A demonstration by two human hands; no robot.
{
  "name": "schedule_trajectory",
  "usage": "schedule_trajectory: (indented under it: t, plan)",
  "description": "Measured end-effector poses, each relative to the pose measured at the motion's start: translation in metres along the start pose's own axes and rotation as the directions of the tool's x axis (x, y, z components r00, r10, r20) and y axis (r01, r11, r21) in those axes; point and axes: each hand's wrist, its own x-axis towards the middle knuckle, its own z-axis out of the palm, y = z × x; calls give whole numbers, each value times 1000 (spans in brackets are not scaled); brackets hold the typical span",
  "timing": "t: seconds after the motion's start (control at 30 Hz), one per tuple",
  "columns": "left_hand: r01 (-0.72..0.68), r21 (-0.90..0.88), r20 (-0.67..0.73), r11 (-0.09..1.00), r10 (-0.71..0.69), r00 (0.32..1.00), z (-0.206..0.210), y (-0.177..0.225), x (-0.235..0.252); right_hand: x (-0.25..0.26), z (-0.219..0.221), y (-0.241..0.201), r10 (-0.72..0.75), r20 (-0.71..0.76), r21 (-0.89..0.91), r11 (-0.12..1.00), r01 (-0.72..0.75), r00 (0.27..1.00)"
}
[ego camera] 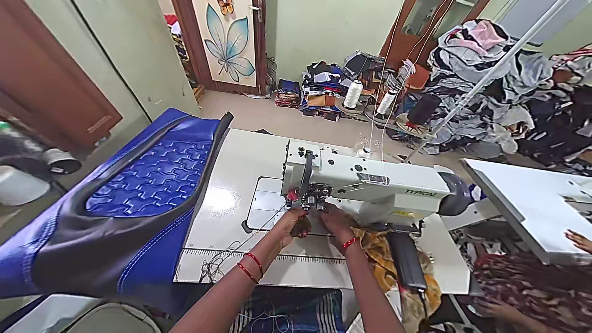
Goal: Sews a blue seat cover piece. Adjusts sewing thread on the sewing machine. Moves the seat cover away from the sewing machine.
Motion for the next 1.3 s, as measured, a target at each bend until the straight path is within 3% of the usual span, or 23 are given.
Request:
schedule_trajectory:
  t: [0.2,0.5,0.6,0.73,0.9,0.97,1.03,1.1,1.2,1.27,1.3]
  plan:
    - [-8,11,1,1000,8,1000,2,-2,-2,-3,-2,6,-60,3,98,993,59,998]
    - [1,-43,37,999,0,999,0,1,-8,-12,15,-4,-72,-108,-59,996,66,992]
    - [6,-52,42,999,-4,999,-2,-3,-6,-13,15,-11,-37,-68,-173,985,25,997]
    - [3,-73,73,997,2,997,8,-9,-5,-12,6,-4,-37,-57,-170,985,27,998]
    - [1,-49,124,999,5,992,25,-15,3,-17,13,22,-57,-295,-104,994,27,954]
    - [-15,16,144,1000,12,989,27,-16,4,-23,13,13,-38,-331,-162,987,-17,943]
    - [-87,223,137,971,57,989,29,-17,-3,-25,12,2,-73,-316,-216,976,4,946]
    - [-236,532,176,813,166,970,19,-23,-13,-26,15,-12,-127,-264,-311,950,41,956]
    - [-478,839,330,259,457,826,-16,-45,-39,-23,28,-30,-111,-202,-493,870,-3,973]
    - [-475,877,437,-78,543,717,-54,-57,-60,-23,35,-40,-56,-164,-588,807,-52,985]
    - [-414,894,436,-169,534,724,-74,-61,-72,-23,39,-43,-62,-175,-608,792,-58,983]
